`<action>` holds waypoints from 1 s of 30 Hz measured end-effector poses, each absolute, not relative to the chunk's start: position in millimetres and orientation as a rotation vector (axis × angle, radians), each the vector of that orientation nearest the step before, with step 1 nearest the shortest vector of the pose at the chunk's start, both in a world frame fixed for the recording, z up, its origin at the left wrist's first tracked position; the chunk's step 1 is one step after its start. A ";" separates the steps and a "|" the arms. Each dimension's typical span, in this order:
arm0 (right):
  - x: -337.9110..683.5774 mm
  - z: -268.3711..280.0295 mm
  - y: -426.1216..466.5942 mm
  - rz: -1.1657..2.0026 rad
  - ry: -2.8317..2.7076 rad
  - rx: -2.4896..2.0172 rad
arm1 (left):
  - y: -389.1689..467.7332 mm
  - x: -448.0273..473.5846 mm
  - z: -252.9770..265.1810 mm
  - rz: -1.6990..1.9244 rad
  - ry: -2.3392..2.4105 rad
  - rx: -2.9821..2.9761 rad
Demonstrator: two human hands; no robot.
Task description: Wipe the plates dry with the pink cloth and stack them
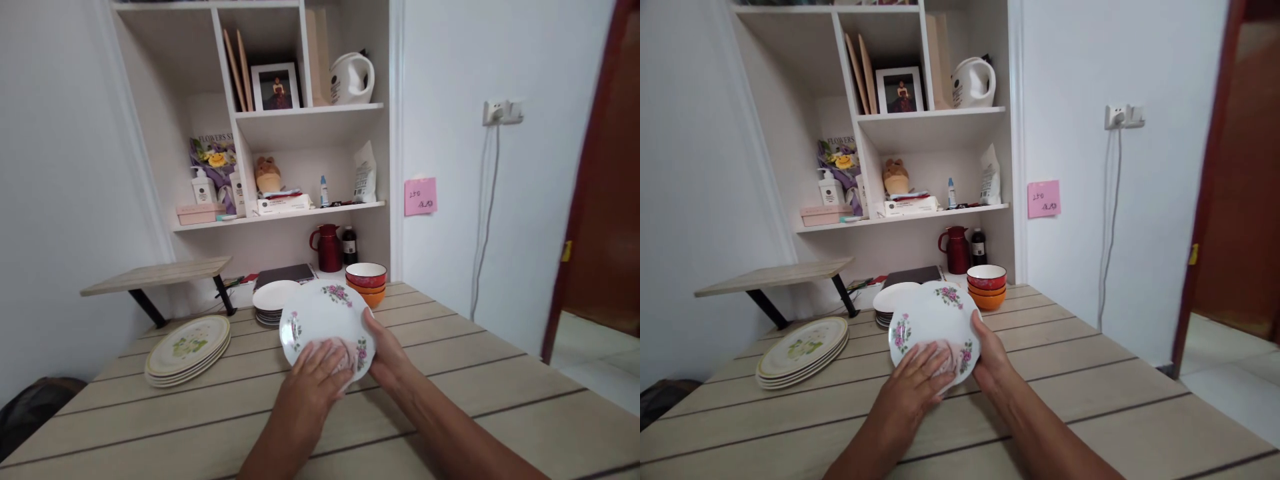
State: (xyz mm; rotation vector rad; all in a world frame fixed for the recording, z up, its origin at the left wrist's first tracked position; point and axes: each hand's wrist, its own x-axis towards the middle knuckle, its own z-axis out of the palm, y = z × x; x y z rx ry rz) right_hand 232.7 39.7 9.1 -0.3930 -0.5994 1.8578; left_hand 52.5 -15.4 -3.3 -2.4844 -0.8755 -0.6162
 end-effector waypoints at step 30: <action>223.9 2.8 34.6 1.928 -0.578 -0.570 | -15.6 48.5 -4.1 -0.703 -1.163 -2.504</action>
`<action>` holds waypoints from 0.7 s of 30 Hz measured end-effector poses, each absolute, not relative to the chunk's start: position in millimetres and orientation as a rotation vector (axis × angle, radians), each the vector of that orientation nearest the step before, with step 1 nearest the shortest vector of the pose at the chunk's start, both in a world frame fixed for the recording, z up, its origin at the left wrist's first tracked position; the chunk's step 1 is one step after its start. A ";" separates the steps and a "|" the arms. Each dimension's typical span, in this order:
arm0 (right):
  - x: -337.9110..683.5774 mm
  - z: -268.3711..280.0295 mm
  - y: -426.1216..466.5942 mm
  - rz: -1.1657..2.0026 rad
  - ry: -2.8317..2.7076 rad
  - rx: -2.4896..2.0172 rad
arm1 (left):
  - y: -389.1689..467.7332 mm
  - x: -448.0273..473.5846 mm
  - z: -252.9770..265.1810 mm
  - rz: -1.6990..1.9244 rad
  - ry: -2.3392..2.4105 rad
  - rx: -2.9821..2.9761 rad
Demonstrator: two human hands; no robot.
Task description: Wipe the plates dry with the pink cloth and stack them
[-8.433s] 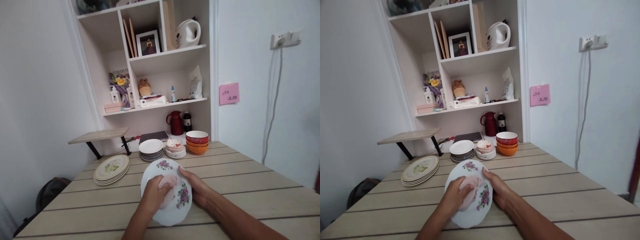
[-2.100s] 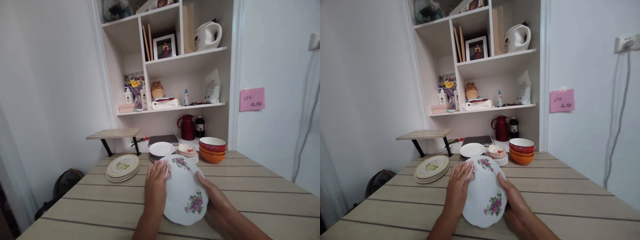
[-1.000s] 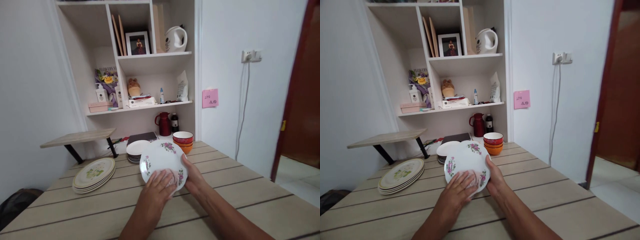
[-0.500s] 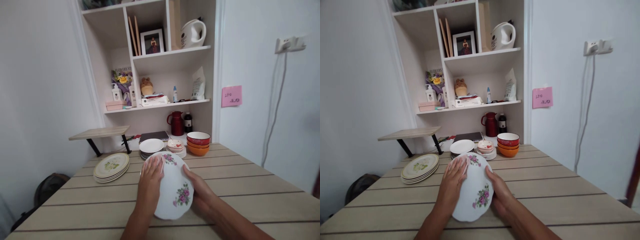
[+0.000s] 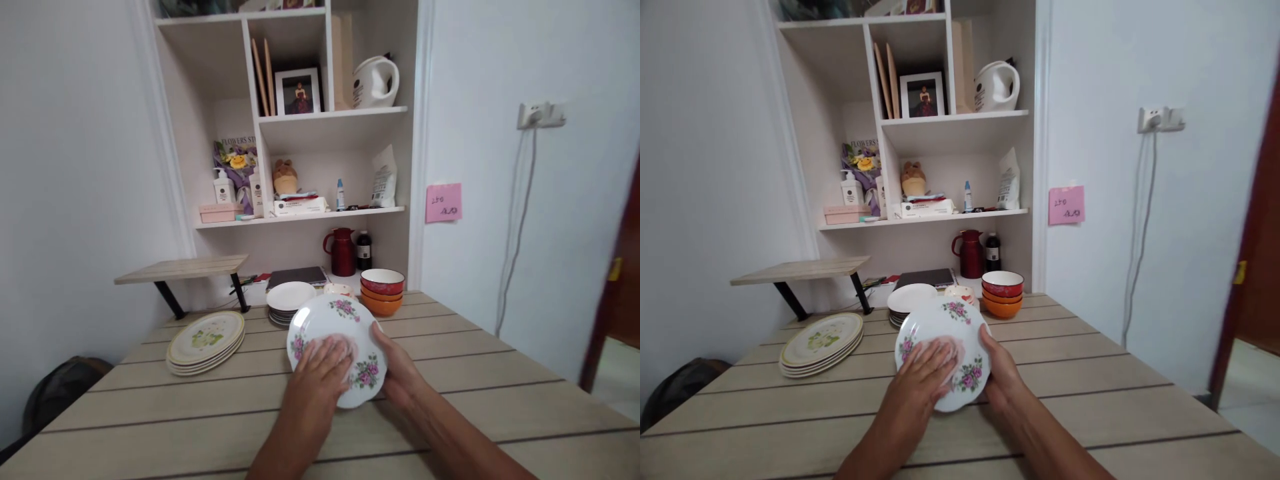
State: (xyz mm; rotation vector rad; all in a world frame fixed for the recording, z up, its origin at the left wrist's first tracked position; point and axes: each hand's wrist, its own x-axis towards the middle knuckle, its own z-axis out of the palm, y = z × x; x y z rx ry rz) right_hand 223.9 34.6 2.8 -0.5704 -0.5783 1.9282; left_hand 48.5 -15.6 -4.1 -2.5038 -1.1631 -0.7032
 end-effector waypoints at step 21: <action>203.9 -3.6 20.9 2.058 -0.604 -0.593 | -20.5 52.2 7.3 -0.700 -1.199 -2.602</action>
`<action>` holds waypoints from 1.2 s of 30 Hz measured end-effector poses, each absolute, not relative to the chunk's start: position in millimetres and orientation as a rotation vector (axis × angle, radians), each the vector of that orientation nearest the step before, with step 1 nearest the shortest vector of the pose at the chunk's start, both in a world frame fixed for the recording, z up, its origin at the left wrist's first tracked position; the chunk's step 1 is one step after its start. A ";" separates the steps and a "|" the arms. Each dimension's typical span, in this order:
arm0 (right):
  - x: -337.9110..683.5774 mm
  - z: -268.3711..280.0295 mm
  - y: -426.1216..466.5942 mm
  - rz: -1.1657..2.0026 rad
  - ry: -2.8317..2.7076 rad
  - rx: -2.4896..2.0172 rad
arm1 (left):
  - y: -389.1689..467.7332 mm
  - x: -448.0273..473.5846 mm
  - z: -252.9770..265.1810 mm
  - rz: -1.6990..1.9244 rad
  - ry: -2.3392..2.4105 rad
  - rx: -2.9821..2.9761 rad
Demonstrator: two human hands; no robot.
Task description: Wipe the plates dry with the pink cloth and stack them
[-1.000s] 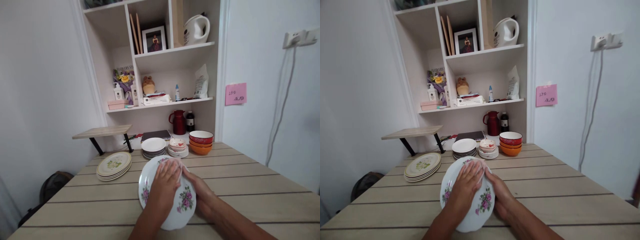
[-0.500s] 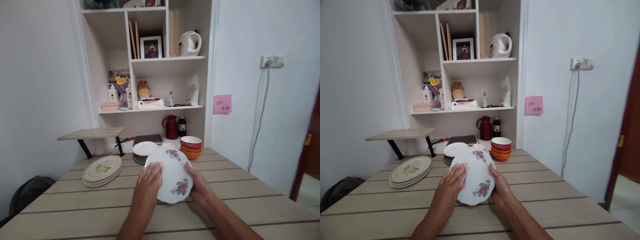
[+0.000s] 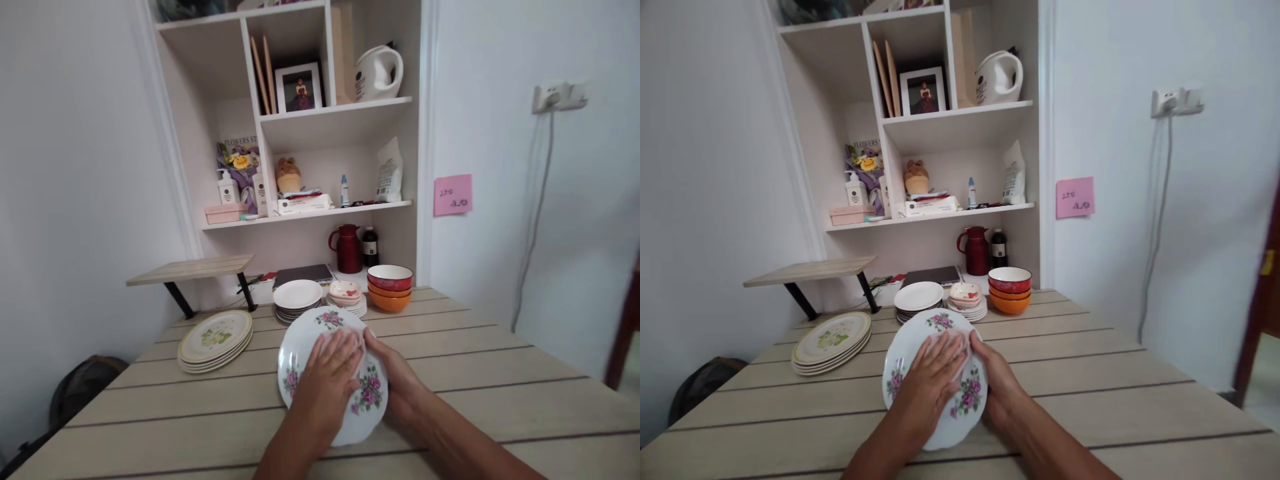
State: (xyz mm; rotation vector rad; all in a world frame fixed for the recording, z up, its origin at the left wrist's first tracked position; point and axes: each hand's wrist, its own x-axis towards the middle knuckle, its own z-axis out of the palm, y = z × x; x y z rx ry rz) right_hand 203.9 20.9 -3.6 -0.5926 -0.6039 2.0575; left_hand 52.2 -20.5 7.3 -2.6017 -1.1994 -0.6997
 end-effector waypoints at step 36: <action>197.2 0.6 6.4 1.940 -0.704 -0.690 | -6.5 33.8 -4.1 -0.879 -1.409 -2.438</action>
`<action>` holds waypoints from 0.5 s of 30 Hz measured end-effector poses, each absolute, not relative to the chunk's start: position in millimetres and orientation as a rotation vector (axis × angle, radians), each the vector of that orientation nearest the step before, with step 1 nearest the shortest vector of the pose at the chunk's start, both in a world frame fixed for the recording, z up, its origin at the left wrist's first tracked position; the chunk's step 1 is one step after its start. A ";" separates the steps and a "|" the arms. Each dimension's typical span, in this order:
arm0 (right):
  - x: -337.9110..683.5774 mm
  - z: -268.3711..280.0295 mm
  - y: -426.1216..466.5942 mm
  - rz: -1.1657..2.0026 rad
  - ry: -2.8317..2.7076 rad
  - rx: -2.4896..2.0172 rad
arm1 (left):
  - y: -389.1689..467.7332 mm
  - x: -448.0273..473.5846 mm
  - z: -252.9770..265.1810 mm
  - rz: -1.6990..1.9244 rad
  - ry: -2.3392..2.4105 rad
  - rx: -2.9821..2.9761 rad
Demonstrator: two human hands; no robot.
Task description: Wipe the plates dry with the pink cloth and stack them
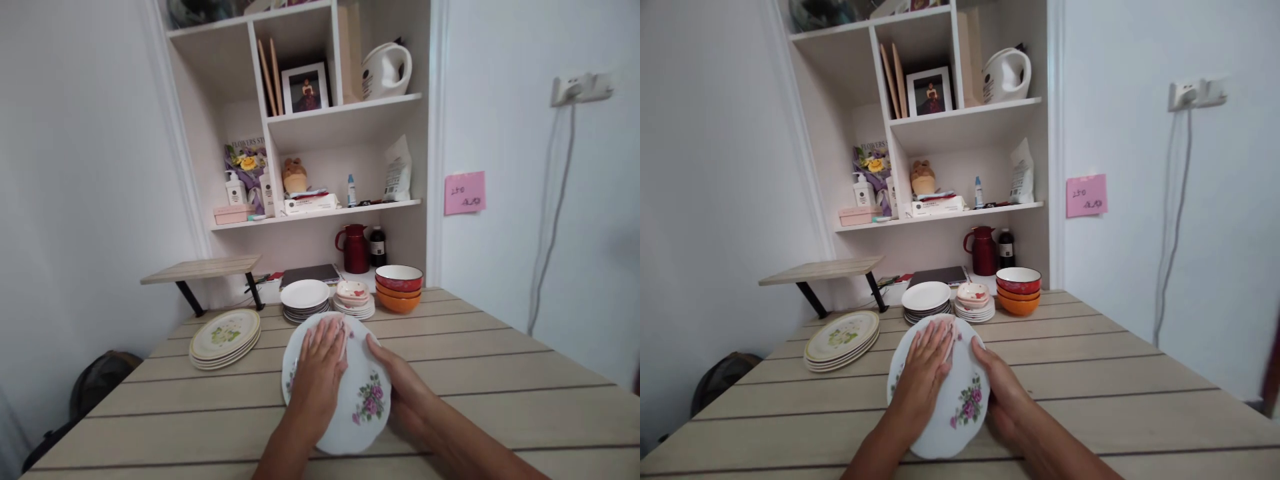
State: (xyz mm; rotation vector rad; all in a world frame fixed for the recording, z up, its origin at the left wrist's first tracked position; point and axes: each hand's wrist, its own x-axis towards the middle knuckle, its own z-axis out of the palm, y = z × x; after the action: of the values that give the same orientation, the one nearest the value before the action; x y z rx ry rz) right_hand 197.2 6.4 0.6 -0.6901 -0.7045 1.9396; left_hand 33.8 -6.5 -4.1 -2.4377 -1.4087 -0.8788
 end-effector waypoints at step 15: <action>214.6 4.4 26.0 2.061 -0.594 -0.580 | -26.1 59.5 1.2 -0.627 -0.939 -2.727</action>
State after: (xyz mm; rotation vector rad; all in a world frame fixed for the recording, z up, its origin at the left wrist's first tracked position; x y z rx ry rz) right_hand 214.6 26.0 4.4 -0.5800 -0.5940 2.0612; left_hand 59.5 -26.1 1.2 -2.7269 -0.9388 -0.6274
